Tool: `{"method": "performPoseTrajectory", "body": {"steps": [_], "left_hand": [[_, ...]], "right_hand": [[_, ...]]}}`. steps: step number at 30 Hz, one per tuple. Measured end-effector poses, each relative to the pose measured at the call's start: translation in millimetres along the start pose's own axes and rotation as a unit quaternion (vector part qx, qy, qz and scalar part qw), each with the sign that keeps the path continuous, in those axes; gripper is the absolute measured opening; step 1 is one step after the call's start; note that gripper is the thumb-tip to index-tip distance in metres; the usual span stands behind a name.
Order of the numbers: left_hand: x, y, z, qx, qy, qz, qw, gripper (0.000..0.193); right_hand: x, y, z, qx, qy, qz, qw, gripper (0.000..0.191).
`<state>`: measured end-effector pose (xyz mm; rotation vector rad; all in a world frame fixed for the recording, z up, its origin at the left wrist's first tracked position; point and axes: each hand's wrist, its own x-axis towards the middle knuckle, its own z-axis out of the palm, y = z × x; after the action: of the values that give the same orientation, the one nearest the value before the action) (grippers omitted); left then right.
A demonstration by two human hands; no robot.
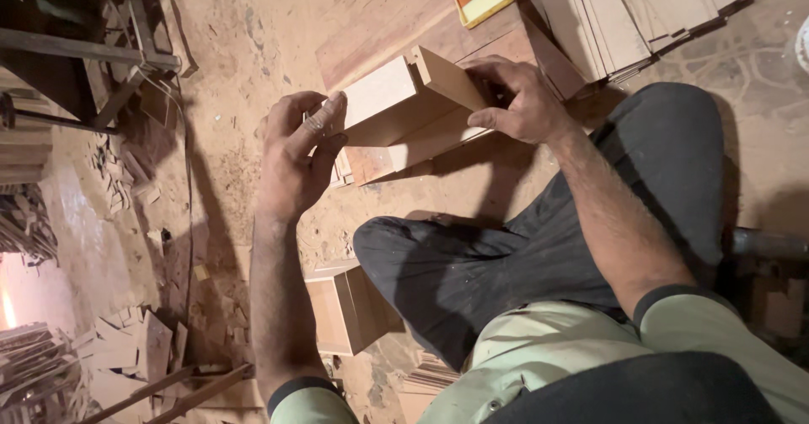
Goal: The person assembles small wooden boxes by applying glue to thin wooden strips and attaching them to a box frame. They use a pneumatic nail gun to fasten the pieces together, then set the completed box aside and repeat the process with another set of pieces.
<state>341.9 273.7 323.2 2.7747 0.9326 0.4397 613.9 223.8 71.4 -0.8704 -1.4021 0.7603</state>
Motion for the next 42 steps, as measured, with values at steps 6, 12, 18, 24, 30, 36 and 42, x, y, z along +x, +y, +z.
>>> {"method": "performPoseTrajectory", "body": {"steps": [6, 12, 18, 24, 30, 36, 42], "left_hand": [[2.0, 0.9, -2.6, 0.063, 0.010, 0.051, 0.997, 0.056], [6.4, -0.3, 1.5, 0.011, 0.000, 0.045, 0.999, 0.054], [5.3, -2.6, 7.6, -0.001, 0.008, 0.045, 0.999, 0.054], [1.5, -2.9, 9.5, 0.047, 0.013, 0.048, 0.998, 0.050], [-1.2, -5.9, 5.8, 0.081, -0.016, 0.040, 0.996, 0.049], [2.5, -4.8, 7.5, 0.134, -0.048, 0.026, 0.990, 0.045], [-5.0, -3.7, 12.5, 0.192, -0.049, 0.042, 0.979, 0.054]], "right_hand": [[0.1, 4.0, 3.0, 0.023, -0.004, 0.017, 1.000, 0.070], [0.3, -0.2, 4.0, 0.028, -0.010, 0.037, 0.999, 0.069], [3.1, 0.9, 3.3, 0.014, -0.013, -0.003, 1.000, 0.071], [1.3, 1.1, 2.1, 0.002, -0.033, 0.057, 0.998, 0.073], [1.5, -6.6, 0.4, 0.011, -0.026, 0.046, 0.999, 0.076], [0.7, -10.5, -1.3, -0.021, -0.022, 0.092, 0.995, 0.076], [0.4, -9.5, -0.9, 0.028, -0.030, 0.084, 0.996, 0.075]]}}
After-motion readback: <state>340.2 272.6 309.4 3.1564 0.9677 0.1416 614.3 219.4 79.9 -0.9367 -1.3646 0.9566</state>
